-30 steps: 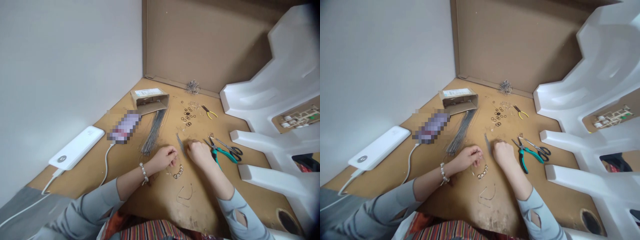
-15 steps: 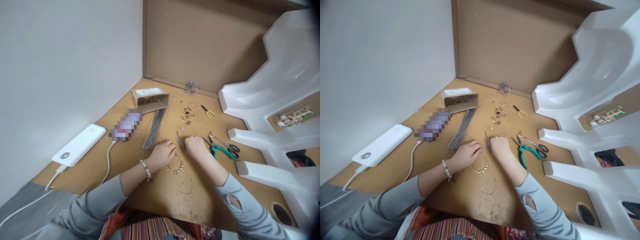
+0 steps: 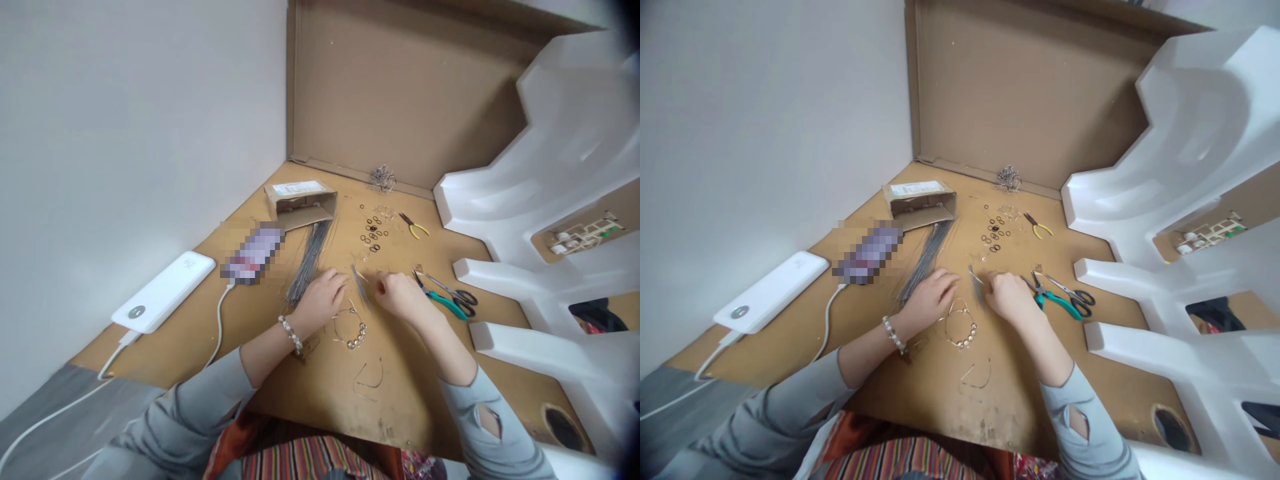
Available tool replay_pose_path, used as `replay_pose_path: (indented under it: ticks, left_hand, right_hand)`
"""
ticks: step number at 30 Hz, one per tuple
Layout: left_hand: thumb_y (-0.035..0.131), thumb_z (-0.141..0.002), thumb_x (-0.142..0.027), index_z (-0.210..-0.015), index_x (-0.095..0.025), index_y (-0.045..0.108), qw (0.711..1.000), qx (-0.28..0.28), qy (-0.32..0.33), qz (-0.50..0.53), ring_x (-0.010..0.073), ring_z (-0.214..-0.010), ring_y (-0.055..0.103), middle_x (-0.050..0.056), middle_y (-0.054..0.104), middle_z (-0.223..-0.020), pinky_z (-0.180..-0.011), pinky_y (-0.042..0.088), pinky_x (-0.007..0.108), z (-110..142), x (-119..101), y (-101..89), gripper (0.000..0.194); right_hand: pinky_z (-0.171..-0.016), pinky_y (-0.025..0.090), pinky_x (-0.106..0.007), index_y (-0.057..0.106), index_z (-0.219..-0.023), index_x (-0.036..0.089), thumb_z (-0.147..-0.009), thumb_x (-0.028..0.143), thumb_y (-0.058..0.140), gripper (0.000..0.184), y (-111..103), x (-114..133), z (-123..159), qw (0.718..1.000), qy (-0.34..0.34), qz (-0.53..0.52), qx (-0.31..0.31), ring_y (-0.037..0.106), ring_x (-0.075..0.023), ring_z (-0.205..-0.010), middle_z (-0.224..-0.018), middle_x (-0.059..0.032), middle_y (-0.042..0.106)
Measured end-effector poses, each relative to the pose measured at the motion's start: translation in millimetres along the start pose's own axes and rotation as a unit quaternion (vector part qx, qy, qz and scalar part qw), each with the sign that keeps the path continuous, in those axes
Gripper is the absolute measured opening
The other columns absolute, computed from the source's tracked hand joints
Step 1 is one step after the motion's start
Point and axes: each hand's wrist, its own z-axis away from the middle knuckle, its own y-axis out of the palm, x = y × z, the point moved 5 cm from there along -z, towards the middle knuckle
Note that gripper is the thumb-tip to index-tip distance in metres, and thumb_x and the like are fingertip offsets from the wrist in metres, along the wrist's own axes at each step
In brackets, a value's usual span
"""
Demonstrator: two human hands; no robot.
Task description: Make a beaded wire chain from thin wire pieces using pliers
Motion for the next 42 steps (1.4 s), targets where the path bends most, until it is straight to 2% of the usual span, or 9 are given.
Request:
replay_pose_path:
  ticks: [3, 5, 8, 11, 21, 26, 31, 36, 42]
  left_hand:
    - [0.037, -0.090, -0.020, -0.106, -0.015, 0.057, 0.998, -0.057, -0.013, 0.026, 0.0160, -0.090, 0.054, 0.007, 0.057, -0.098, -0.081, 0.045, 0.030, -1, -2, -11.9, 0.026]
    - [0.038, -0.090, -0.020, -0.103, -0.016, 0.059, 0.997, -0.071, 0.019, -0.031, 0.0180, -0.093, 0.051, 0.008, 0.058, -0.099, -0.083, 0.043, 0.032, 0, -11, -17.5, 0.025]
    - [0.038, -0.090, -0.020, -0.093, -0.017, 0.062, 0.984, 0.009, 0.114, -0.136, 0.0194, -0.089, 0.048, 0.007, 0.058, -0.094, -0.080, 0.042, 0.034, 2, -31, -10.1, 0.024]
    - [0.039, -0.090, -0.020, -0.081, -0.015, 0.059, 0.965, 0.078, 0.152, -0.198, 0.0192, -0.082, 0.047, 0.007, 0.054, -0.082, -0.073, 0.042, 0.033, 6, -40, 2.2, 0.022]
    - [0.038, -0.089, -0.014, -0.079, -0.015, 0.054, 0.955, 0.099, 0.158, -0.231, 0.0172, -0.075, 0.049, 0.006, 0.052, -0.081, -0.060, 0.041, 0.028, 14, -36, 15.4, 0.019]
    - [0.037, -0.090, -0.019, -0.081, -0.015, 0.058, 0.982, 0.089, 0.081, -0.149, 0.0142, -0.069, 0.051, 0.004, 0.056, -0.080, -0.061, 0.040, 0.026, 8, -29, 11.5, 0.024]
    - [0.049, -0.084, -0.023, -0.075, -0.016, 0.061, 0.990, 0.083, -0.047, 0.100, 0.0122, -0.069, 0.055, 0.002, 0.060, -0.073, -0.065, 0.042, 0.023, 0, -20, 3.9, 0.016]
    - [0.057, -0.078, -0.032, -0.077, -0.013, 0.060, 0.918, 0.134, -0.187, 0.324, 0.0079, -0.048, 0.049, -0.003, 0.054, -0.053, -0.050, 0.038, 0.020, 1, -7, 11.1, 0.019]
    - [0.065, -0.072, -0.034, -0.077, -0.012, 0.060, 0.849, 0.139, -0.231, 0.455, 0.0067, -0.051, 0.051, -0.002, 0.056, -0.055, -0.055, 0.042, 0.020, 3, -4, 13.5, 0.023]
  right_hand:
    - [-0.058, 0.034, -0.022, 0.061, -0.082, 0.020, -0.076, 0.015, 0.047, 0.016, 0, 4, 10, 0.994, -0.035, -0.102, -0.017, 0.060, -0.0146, -0.068, -0.076, -0.0028, 0.067]
    - [-0.056, 0.031, -0.022, 0.060, -0.078, 0.020, -0.076, 0.014, 0.047, 0.015, 1, 7, 18, 0.992, -0.031, -0.114, -0.038, 0.058, -0.0141, -0.066, -0.075, -0.0022, 0.065]
    - [-0.056, 0.028, -0.024, 0.058, -0.076, 0.019, -0.079, 0.012, 0.043, 0.017, 0, 16, 29, 0.992, -0.043, -0.090, -0.077, 0.057, -0.0144, -0.066, -0.076, -0.0034, 0.063]
    - [-0.057, 0.028, -0.024, 0.057, -0.078, 0.019, -0.083, 0.011, 0.041, 0.019, -3, 25, 37, 0.989, -0.067, -0.094, -0.088, 0.056, -0.0140, -0.068, -0.078, -0.0037, 0.061]
    - [-0.054, 0.027, -0.025, 0.059, -0.078, 0.020, -0.087, 0.021, 0.044, 0.018, 3, 35, 39, 0.990, -0.058, -0.095, -0.088, 0.057, -0.0149, -0.070, -0.077, -0.0032, 0.061]
    - [-0.059, 0.034, -0.024, 0.063, -0.078, 0.019, -0.085, 0.020, 0.047, 0.018, 9, 26, 36, 0.969, -0.039, -0.216, -0.110, 0.057, -0.0142, -0.066, -0.076, -0.0036, 0.063]
    - [-0.056, 0.040, -0.024, 0.062, -0.071, 0.017, -0.080, 0.028, 0.056, 0.015, 23, 12, 29, 0.872, -0.002, -0.486, -0.058, 0.054, -0.0119, -0.057, -0.061, 0.0006, 0.059]
    - [-0.054, 0.044, -0.024, 0.063, -0.074, 0.015, -0.071, 0.036, 0.067, 0.021, 35, 9, 24, 0.744, 0.024, -0.667, 0.030, 0.056, -0.0093, -0.051, -0.061, 0.0021, 0.061]
    - [-0.055, 0.048, -0.024, 0.065, -0.075, 0.016, -0.064, 0.034, 0.075, 0.023, 36, 11, 23, 0.647, 0.024, -0.760, 0.060, 0.059, -0.0099, -0.053, -0.062, 0.0012, 0.064]
